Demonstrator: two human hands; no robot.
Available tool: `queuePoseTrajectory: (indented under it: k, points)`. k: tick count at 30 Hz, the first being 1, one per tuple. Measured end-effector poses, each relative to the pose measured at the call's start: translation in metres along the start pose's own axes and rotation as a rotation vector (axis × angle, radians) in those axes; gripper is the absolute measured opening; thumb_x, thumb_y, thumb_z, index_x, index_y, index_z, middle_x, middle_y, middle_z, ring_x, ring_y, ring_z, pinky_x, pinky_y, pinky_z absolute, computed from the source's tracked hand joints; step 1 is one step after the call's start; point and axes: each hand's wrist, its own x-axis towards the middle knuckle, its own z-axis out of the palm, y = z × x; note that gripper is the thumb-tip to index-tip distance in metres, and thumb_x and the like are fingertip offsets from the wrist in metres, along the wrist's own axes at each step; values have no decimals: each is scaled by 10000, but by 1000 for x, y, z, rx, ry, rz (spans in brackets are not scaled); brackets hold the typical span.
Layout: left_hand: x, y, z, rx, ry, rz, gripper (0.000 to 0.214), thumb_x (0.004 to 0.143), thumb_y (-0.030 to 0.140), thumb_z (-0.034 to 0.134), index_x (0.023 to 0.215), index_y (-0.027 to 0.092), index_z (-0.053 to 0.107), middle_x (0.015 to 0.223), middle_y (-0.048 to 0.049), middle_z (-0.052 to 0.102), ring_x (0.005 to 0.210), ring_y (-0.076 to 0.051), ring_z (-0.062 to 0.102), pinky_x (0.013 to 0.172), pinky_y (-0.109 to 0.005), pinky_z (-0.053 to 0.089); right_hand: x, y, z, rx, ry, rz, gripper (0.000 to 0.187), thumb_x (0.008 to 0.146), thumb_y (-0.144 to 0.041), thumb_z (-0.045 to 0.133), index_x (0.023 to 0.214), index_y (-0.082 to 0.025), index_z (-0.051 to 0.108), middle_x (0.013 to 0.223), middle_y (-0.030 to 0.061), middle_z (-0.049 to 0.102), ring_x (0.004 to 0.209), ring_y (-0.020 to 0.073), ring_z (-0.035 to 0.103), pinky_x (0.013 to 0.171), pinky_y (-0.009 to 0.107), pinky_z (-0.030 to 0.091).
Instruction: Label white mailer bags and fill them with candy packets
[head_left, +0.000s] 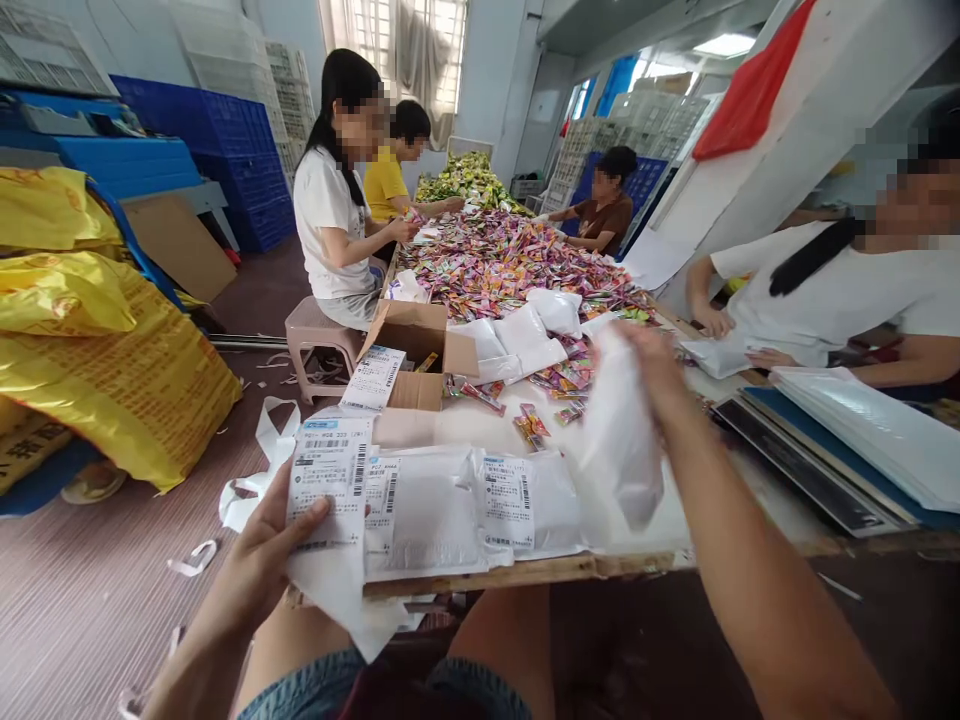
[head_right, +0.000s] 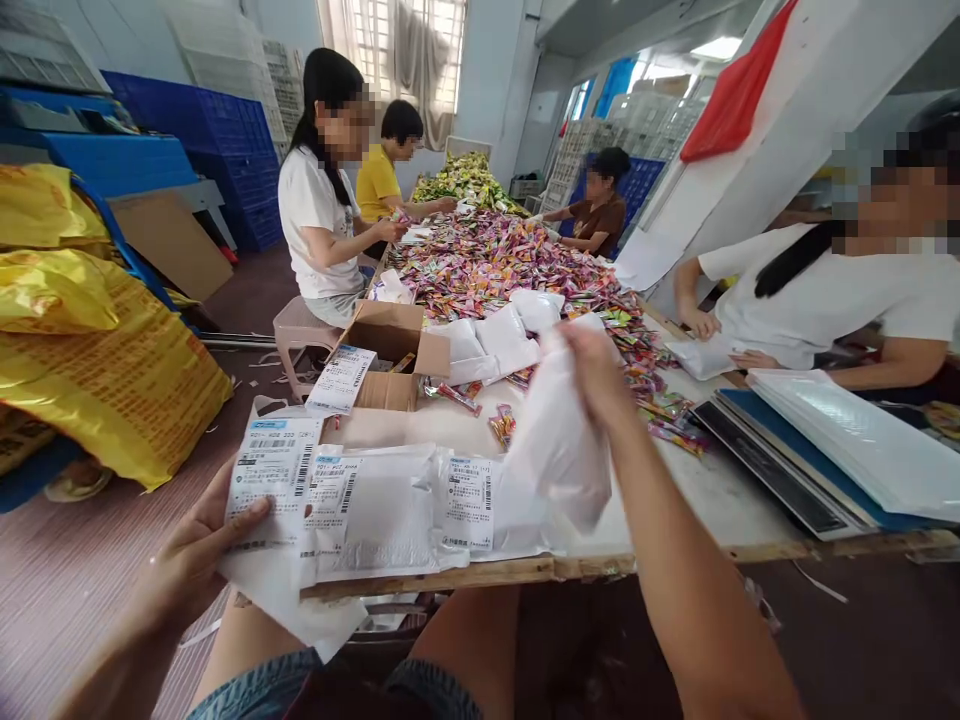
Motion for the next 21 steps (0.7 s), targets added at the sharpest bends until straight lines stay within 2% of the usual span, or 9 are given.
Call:
queuePoseTrajectory:
  k: [3, 6, 8, 10, 11, 13, 15, 18, 21]
  points:
    - [-5, -1, 8, 13, -40, 61, 813, 762, 188, 746, 1451, 378, 358, 1365, -43, 623, 1224, -320, 582, 830, -297, 594, -45, 10, 92, -55, -324, 1, 169, 776, -135, 566, 633, -117, 655, 638, -46, 654, 652, 93, 609, 692, 233, 432]
    - [-12, -11, 5, 40, -56, 48, 676, 772, 180, 741, 1374, 350, 483, 1300, -30, 672, 1207, -299, 597, 902, -321, 559, -73, 18, 147, -109, -341, 16, 60, 736, -89, 652, 705, -136, 670, 692, 8, 673, 689, 149, 628, 717, 275, 479]
    - [-16, -19, 4, 94, -72, 21, 447, 774, 197, 740, 1205, 277, 653, 1193, -47, 732, 1117, -292, 652, 908, -329, 547, -87, 9, 153, -71, -309, -33, 175, 833, -162, 606, 995, -148, 670, 807, 36, 686, 804, 175, 646, 798, 313, 491]
    - [-20, -25, 6, 144, -122, -7, 228, 770, 216, 743, 997, 209, 763, 1100, -72, 768, 1041, -288, 684, 906, -326, 536, -106, -10, 147, 35, -421, -118, 421, 896, -252, 572, 1306, -185, 507, 913, 38, 691, 874, 176, 655, 833, 321, 503]
    - [-21, -27, 8, 159, -156, -17, 176, 755, 214, 756, 927, 192, 786, 1068, -81, 777, 1032, -289, 686, 913, -322, 527, -118, -19, 144, 78, -496, -166, 490, 899, -274, 581, 1364, -211, 442, 968, 39, 693, 904, 177, 658, 838, 318, 510]
    - [-22, -27, 14, 134, -241, -69, 181, 723, 234, 786, 895, 181, 801, 1045, -88, 781, 1071, -297, 668, 937, -325, 508, -146, -34, 142, 93, -560, -254, 425, 892, -230, 588, 1305, -239, 487, 1050, 43, 687, 963, 180, 651, 842, 308, 516]
    - [-21, -25, 20, 0, -301, -191, 339, 711, 400, 781, 951, 161, 790, 1033, -110, 780, 1102, -326, 653, 909, -350, 527, -171, -38, 146, 28, -455, -343, 246, 895, -127, 514, 1107, -221, 595, 1019, 49, 691, 957, 183, 644, 817, 303, 517]
    - [-16, -25, 28, -186, -137, -378, 521, 736, 545, 698, 1088, 162, 726, 1001, -112, 783, 1028, -337, 690, 664, -330, 589, -192, -32, 151, -81, -342, -466, 313, 856, -19, 421, 1014, -205, 617, 887, 49, 696, 833, 189, 639, 714, 308, 514]
    - [-11, -29, 37, -184, 32, -430, 409, 761, 279, 734, 1151, 176, 668, 957, -85, 792, 929, -306, 730, 546, -293, 578, -197, -26, 149, -161, -317, -512, 296, 867, -20, 449, 1052, -197, 598, 869, 49, 698, 774, 186, 626, 696, 323, 499]
